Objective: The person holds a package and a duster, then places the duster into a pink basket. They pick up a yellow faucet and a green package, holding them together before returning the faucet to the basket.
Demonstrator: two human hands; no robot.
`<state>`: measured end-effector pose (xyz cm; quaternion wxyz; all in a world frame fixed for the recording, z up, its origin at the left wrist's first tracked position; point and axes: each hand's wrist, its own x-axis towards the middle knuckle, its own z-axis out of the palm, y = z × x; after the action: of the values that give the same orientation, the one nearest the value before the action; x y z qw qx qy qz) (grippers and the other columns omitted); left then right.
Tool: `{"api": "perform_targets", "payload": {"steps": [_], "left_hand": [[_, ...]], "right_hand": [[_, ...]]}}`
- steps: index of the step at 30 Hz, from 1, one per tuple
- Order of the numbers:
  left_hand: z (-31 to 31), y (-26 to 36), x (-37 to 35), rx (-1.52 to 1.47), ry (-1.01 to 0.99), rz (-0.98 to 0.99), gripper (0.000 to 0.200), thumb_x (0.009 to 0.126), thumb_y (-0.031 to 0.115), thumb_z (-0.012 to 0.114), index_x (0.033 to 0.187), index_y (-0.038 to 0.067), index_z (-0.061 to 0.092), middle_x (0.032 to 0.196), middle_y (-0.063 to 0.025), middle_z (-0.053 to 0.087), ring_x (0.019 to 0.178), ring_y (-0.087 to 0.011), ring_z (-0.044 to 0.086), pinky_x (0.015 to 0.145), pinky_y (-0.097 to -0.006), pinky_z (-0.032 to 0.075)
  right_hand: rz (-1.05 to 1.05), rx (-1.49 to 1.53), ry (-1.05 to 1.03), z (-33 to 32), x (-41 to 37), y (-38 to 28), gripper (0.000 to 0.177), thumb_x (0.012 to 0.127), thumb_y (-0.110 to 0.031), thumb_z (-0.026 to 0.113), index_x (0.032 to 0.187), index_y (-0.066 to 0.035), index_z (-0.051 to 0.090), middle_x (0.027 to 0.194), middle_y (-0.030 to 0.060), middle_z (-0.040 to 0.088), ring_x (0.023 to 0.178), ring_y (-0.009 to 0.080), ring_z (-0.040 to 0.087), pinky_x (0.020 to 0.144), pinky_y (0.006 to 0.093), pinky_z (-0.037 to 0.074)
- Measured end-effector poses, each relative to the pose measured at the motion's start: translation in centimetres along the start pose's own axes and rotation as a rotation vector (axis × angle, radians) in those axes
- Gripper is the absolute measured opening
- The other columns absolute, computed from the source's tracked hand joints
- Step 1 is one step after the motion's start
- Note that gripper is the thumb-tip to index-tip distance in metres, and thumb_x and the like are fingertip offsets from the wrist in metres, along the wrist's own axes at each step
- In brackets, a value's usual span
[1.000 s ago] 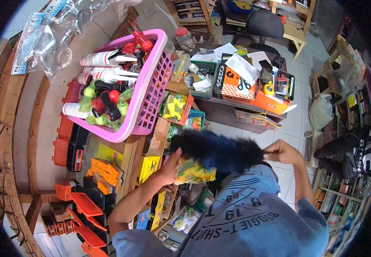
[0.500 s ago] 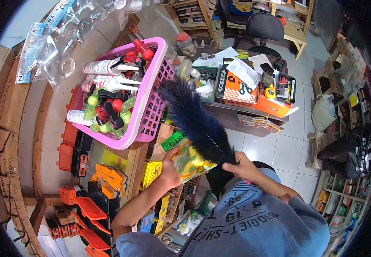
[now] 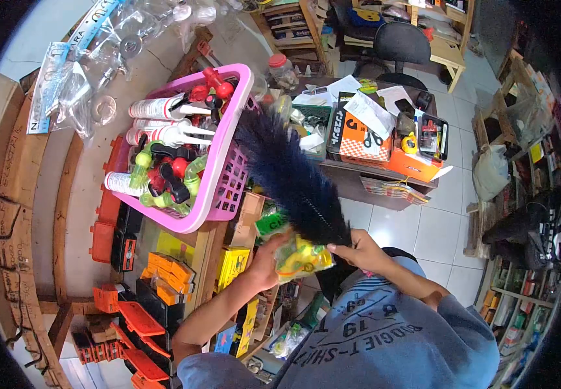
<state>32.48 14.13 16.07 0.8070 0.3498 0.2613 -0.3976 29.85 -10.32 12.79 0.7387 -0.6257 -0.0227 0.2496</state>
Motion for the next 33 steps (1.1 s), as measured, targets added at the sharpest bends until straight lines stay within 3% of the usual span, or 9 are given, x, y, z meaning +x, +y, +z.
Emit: {"api": "perform_targets", "payload": {"steps": [6,10,16,20,22,26,28,30,33], "left_hand": [[-0.1,-1.4,-0.3,0.296,-0.065,0.036,0.037,0.079,-0.001,0.066,0.114,0.006,0.054,0.112,-0.012,0.061,0.103,-0.0251,0.061,0.092,-0.0394,0.049],[-3.1,-0.7,1.3,0.009,-0.078,0.124,0.033,0.089,0.009,0.056,0.121,0.003,0.05,0.118,-0.0111,0.059,0.107,-0.0252,0.059,0.094,-0.0369,0.049],[-0.5,0.5,0.6,-0.326,0.061,0.244,0.032,0.095,0.02,0.048,0.122,0.003,0.048,0.119,-0.0166,0.057,0.111,-0.029,0.056,0.097,-0.0417,0.048],[-0.2,0.7,0.4,-0.109,-0.246,0.361,0.033,0.096,0.028,0.045,0.12,0.007,0.052,0.119,-0.0132,0.057,0.112,-0.028,0.055,0.099,-0.0488,0.043],[0.5,0.9,0.1,-0.104,0.38,0.379,0.028,0.096,0.024,0.043,0.115,0.008,0.055,0.118,-0.0128,0.058,0.109,-0.0261,0.057,0.099,-0.0403,0.044],[-1.4,0.9,0.7,-0.186,-0.146,0.373,0.026,0.093,0.022,0.047,0.113,0.009,0.057,0.111,-0.0127,0.062,0.102,-0.0236,0.06,0.093,-0.0404,0.048],[-1.8,1.1,0.8,-0.129,-0.051,0.386,0.026,0.093,0.026,0.048,0.11,0.009,0.058,0.107,-0.0113,0.063,0.1,-0.0257,0.06,0.091,-0.042,0.048],[-2.0,1.1,0.7,-0.023,0.142,0.422,0.029,0.091,0.035,0.05,0.102,0.01,0.059,0.099,-0.0085,0.065,0.097,-0.03,0.06,0.087,-0.0453,0.047],[-0.9,1.2,0.6,-0.149,0.097,0.382,0.019,0.091,0.024,0.05,0.097,0.008,0.058,0.101,-0.0096,0.064,0.094,-0.0267,0.061,0.085,-0.0422,0.048]], "right_hand": [[0.007,0.153,-0.034,-0.3,0.1,0.5,0.022,0.094,-0.026,0.057,0.093,-0.004,0.058,0.061,-0.0061,0.048,0.056,0.0017,0.04,0.048,0.0191,0.03],[-0.045,0.243,0.017,-1.7,-1.6,-0.7,0.027,0.099,-0.033,0.041,0.109,-0.009,0.048,0.062,-0.0038,0.043,0.049,0.0031,0.032,0.043,0.0193,0.024],[-0.034,-0.32,-0.033,-5.5,-6.8,0.5,0.029,0.098,-0.029,0.046,0.088,-0.002,0.052,0.062,0.0055,0.049,0.058,0.0142,0.046,0.057,0.0307,0.04],[-0.135,-0.512,0.071,-5.0,-9.2,1.0,0.029,0.092,-0.023,0.056,0.11,-0.001,0.06,0.085,0.0176,0.064,0.07,0.0251,0.06,0.068,0.0337,0.048],[-0.015,-0.44,0.108,-5.0,-9.4,1.1,0.031,0.089,-0.018,0.059,0.117,-0.003,0.059,0.097,0.0186,0.066,0.08,0.0264,0.065,0.072,0.0319,0.049],[-0.139,-0.475,0.038,-5.1,-9.7,2.3,0.029,0.085,-0.01,0.063,0.112,0.0,0.061,0.101,0.0186,0.066,0.084,0.0264,0.067,0.074,0.0318,0.05],[-0.265,-0.537,0.002,-4.9,-9.9,2.4,0.03,0.084,-0.009,0.065,0.112,0.0,0.061,0.102,0.0185,0.066,0.086,0.0262,0.067,0.075,0.0313,0.05],[0.123,-0.393,0.127,-4.6,-9.9,2.1,0.029,0.082,-0.007,0.066,0.11,0.0,0.063,0.106,0.0187,0.065,0.092,0.0269,0.066,0.08,0.0304,0.05],[-0.078,-0.469,0.007,-5.4,-9.8,2.9,0.03,0.081,-0.007,0.066,0.111,0.0,0.063,0.106,0.0183,0.065,0.096,0.028,0.065,0.082,0.0302,0.05]]}}
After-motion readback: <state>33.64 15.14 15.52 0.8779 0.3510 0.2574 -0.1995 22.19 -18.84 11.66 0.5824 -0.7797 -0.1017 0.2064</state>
